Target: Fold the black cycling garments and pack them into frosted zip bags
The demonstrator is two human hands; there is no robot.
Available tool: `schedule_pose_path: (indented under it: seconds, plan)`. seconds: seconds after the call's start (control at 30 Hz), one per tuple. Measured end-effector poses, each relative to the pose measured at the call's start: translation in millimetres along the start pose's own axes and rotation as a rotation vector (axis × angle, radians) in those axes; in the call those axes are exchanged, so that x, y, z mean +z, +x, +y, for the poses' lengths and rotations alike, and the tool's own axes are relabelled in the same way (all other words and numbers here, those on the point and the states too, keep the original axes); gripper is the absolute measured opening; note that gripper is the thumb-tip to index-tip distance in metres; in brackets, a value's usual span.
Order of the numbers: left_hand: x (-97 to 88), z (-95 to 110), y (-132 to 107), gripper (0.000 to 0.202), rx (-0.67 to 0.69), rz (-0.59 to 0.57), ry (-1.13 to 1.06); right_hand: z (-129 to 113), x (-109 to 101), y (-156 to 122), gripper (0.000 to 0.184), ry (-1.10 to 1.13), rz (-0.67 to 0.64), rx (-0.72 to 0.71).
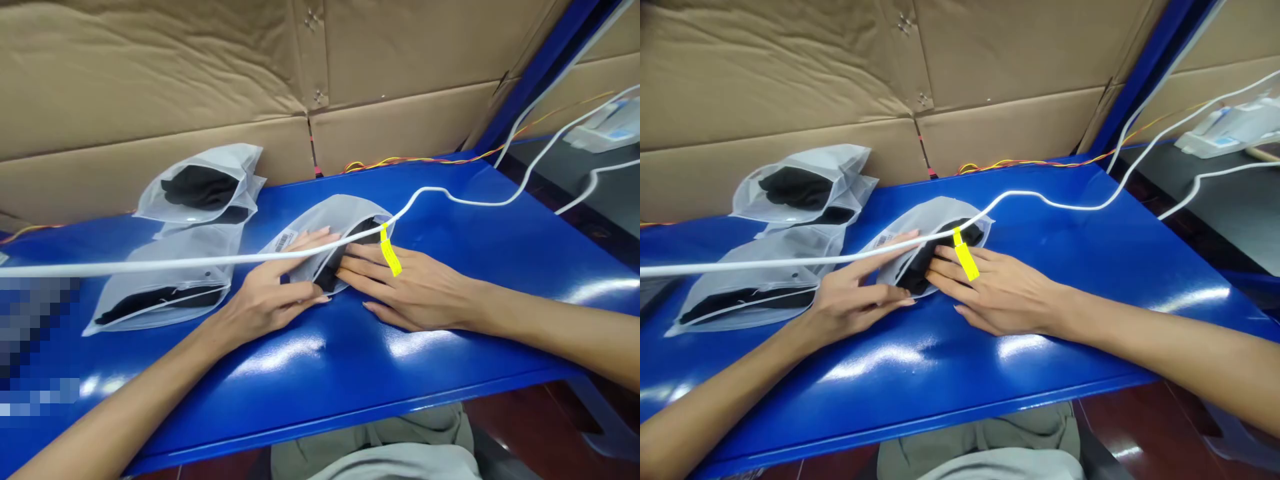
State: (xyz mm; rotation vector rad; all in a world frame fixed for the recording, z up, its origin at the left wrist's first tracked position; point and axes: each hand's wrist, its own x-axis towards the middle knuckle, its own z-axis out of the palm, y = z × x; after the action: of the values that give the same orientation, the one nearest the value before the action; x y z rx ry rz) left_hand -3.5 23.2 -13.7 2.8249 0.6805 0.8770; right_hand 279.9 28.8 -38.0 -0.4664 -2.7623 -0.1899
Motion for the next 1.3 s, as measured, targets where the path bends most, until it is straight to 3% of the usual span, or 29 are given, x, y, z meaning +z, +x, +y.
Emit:
schedule_pose_path:
  seconds: [0.17,0.4,0.53,0.67,0.9,1.13,1.27,1.3]
  plan:
    - [7.1,7,4,0.020,0.028,-0.027,-0.032,0,0,-1,0.052,0.023,-0.003,0.034]
    - [6.5,8,3,0.017,0.058,-0.017,-0.015,-1,0,-2,0.035,-0.048,0.239,-0.064]
    - [4.5,5,2,0.014,0.072,-0.016,-0.025,0,0,0,0.041,0.007,0.139,-0.103]
    - [7.0,7,5,0.018,0.069,-0.039,-0.051,-2,1,2,0.053,0.055,-0.001,-0.039]
    - [8.4,12,8,0.021,0.089,-0.086,-0.024,-1,3,-1,0.057,0.103,-0.037,0.010]
    - [2.8,-12,1,0.020,0.096,-0.067,0.117,7,5,-4,0.045,0.117,0.059,0.003]
    - [1.6,-25,-4,0.004,0.066,0.008,0.249,7,4,-7,0.037,0.007,0.147,0.055]
    - [1.4,-26,-5,0.012,0.044,0.022,0.265,6,4,-8,0.037,-0.026,0.170,0.072]
